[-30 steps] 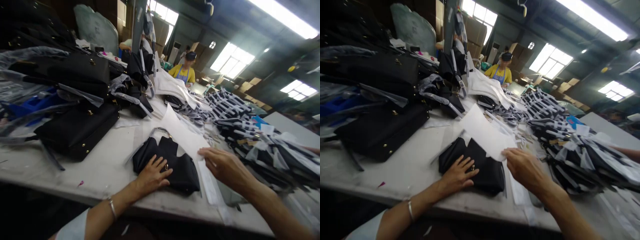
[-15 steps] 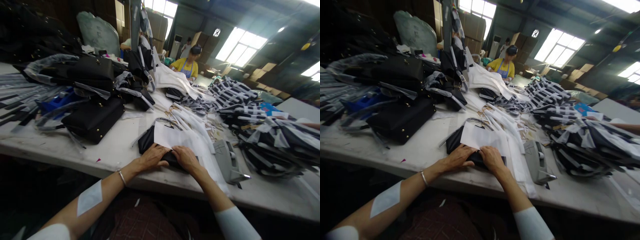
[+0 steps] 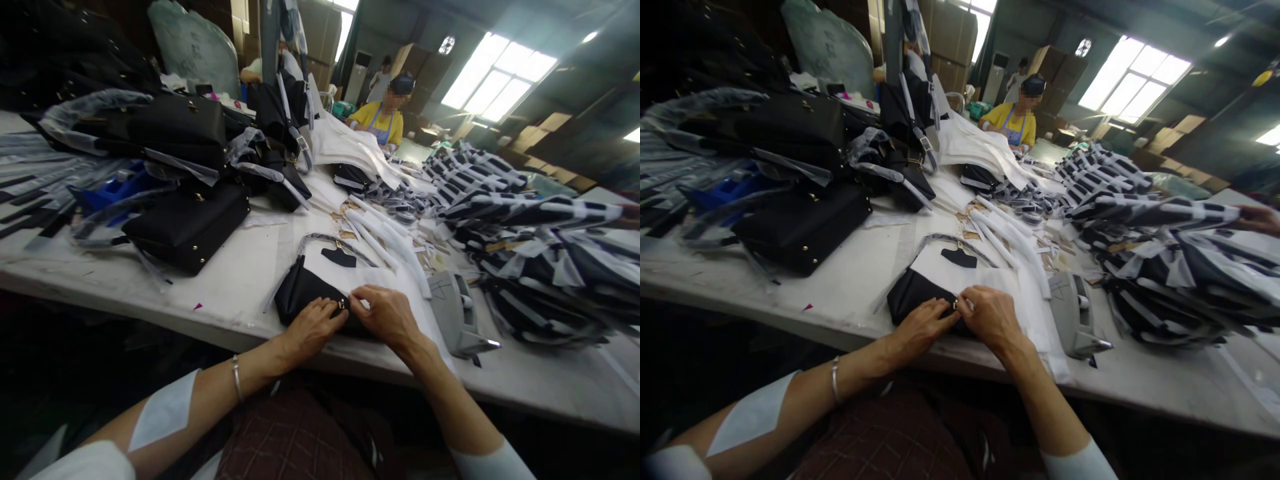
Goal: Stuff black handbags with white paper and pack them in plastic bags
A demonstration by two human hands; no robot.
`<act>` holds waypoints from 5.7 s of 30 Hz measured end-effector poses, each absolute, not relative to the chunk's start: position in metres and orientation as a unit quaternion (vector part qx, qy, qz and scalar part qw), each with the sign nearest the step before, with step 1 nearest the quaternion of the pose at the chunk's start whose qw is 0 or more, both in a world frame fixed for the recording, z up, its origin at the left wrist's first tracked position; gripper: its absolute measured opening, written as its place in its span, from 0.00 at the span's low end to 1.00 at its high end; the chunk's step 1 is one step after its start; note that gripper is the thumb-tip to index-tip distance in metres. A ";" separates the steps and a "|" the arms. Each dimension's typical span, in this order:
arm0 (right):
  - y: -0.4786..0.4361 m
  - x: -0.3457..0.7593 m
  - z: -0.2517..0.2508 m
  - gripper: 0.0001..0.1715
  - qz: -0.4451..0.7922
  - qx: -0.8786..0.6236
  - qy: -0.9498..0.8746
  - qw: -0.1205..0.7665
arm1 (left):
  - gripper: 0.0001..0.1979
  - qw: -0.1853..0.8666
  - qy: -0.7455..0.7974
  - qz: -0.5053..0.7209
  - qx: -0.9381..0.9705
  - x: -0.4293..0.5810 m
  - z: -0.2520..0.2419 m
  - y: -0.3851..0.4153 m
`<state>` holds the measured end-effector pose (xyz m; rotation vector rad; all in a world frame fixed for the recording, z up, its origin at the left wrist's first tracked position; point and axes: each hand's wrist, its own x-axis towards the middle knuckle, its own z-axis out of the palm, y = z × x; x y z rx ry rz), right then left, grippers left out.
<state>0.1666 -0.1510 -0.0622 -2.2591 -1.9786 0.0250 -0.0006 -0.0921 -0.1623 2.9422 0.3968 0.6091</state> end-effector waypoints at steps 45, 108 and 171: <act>-0.184 0.149 -0.155 0.40 0.021 -0.693 -0.709 0.126 | 0.11 -0.047 0.127 0.261 0.956 -0.031 -0.163 -0.080; -0.154 0.185 -0.139 0.09 0.287 -0.758 -0.507 0.293 | 0.08 0.176 0.076 0.225 0.955 0.007 -0.171 -0.057; -0.154 0.183 -0.150 0.40 0.085 -0.718 -0.685 0.085 | 0.25 0.090 0.129 0.184 0.970 0.016 -0.199 -0.036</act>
